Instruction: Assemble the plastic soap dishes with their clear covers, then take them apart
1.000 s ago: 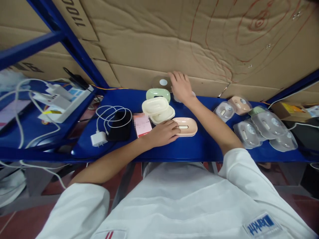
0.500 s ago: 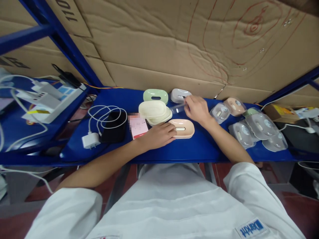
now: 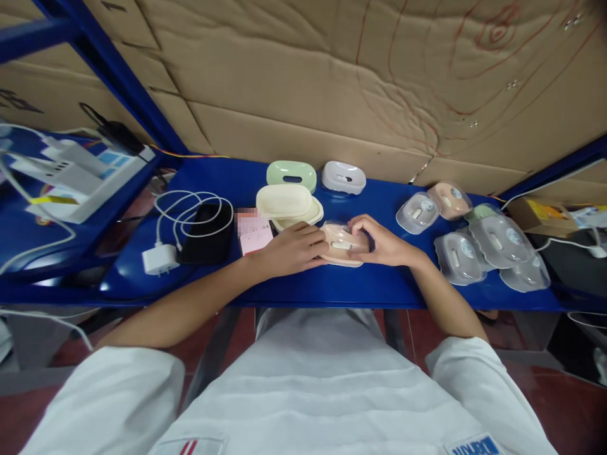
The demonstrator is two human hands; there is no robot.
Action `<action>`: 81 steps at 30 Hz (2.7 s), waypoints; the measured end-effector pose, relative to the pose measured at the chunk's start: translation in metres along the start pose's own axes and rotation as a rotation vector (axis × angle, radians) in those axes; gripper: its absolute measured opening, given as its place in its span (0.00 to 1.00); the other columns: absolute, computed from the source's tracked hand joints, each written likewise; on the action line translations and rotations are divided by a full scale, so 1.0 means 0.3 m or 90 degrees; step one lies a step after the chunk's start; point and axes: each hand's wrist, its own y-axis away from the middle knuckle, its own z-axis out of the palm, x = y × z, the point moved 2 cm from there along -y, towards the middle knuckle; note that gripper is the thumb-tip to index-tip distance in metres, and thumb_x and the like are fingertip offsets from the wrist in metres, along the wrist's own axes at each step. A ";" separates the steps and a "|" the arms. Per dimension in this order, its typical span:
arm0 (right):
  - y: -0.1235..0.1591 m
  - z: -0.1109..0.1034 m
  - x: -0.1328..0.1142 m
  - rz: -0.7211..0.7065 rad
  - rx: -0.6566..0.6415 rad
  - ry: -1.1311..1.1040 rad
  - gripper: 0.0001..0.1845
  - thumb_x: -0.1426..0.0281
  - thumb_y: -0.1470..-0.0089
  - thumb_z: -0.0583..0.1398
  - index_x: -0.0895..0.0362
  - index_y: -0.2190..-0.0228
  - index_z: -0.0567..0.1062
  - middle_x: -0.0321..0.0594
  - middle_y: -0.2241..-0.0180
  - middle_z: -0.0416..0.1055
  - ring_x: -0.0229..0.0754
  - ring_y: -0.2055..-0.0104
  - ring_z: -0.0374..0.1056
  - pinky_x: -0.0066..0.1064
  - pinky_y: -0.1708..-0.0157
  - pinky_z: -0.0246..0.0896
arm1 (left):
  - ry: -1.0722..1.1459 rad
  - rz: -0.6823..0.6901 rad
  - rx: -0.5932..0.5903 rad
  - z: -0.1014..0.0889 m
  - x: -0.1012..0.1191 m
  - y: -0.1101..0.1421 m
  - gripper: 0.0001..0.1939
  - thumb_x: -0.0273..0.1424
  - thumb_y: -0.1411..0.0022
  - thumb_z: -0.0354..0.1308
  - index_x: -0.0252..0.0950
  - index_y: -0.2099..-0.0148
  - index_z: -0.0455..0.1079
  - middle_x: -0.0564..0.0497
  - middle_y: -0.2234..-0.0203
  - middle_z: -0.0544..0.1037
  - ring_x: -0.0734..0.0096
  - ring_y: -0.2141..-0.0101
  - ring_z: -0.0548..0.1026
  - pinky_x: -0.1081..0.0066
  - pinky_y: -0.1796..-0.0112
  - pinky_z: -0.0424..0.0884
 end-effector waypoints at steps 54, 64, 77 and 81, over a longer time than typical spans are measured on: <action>-0.286 0.041 0.139 0.214 0.133 0.537 0.25 0.72 0.29 0.53 0.65 0.37 0.76 0.62 0.41 0.77 0.62 0.36 0.68 0.65 0.27 0.43 | 0.145 -0.007 -0.056 0.050 0.029 0.011 0.13 0.28 0.23 0.60 0.37 0.41 0.78 0.40 0.37 0.78 0.54 0.42 0.80 0.56 0.41 0.76; -0.009 0.058 -0.003 0.029 0.187 0.409 0.18 0.65 0.25 0.52 0.54 0.51 0.81 0.46 0.55 0.82 0.51 0.50 0.75 0.52 0.36 0.57 | -0.028 -0.062 -0.018 -0.024 0.039 -0.020 0.22 0.21 0.26 0.58 0.39 0.34 0.74 0.37 0.38 0.76 0.47 0.39 0.74 0.48 0.36 0.67; -0.020 0.163 0.013 -0.082 0.057 0.327 0.21 0.70 0.22 0.47 0.56 0.44 0.78 0.49 0.41 0.80 0.48 0.35 0.73 0.50 0.30 0.64 | -0.089 -0.092 -0.078 0.003 -0.022 -0.001 0.09 0.32 0.24 0.61 0.34 0.47 0.76 0.40 0.53 0.79 0.49 0.51 0.77 0.56 0.50 0.74; -0.028 0.136 0.024 -0.108 0.042 0.318 0.22 0.67 0.22 0.48 0.55 0.44 0.79 0.48 0.42 0.81 0.49 0.36 0.74 0.52 0.32 0.67 | -0.061 -0.115 -0.095 0.001 -0.009 0.002 0.08 0.32 0.25 0.64 0.32 0.51 0.76 0.39 0.55 0.78 0.51 0.52 0.78 0.61 0.57 0.75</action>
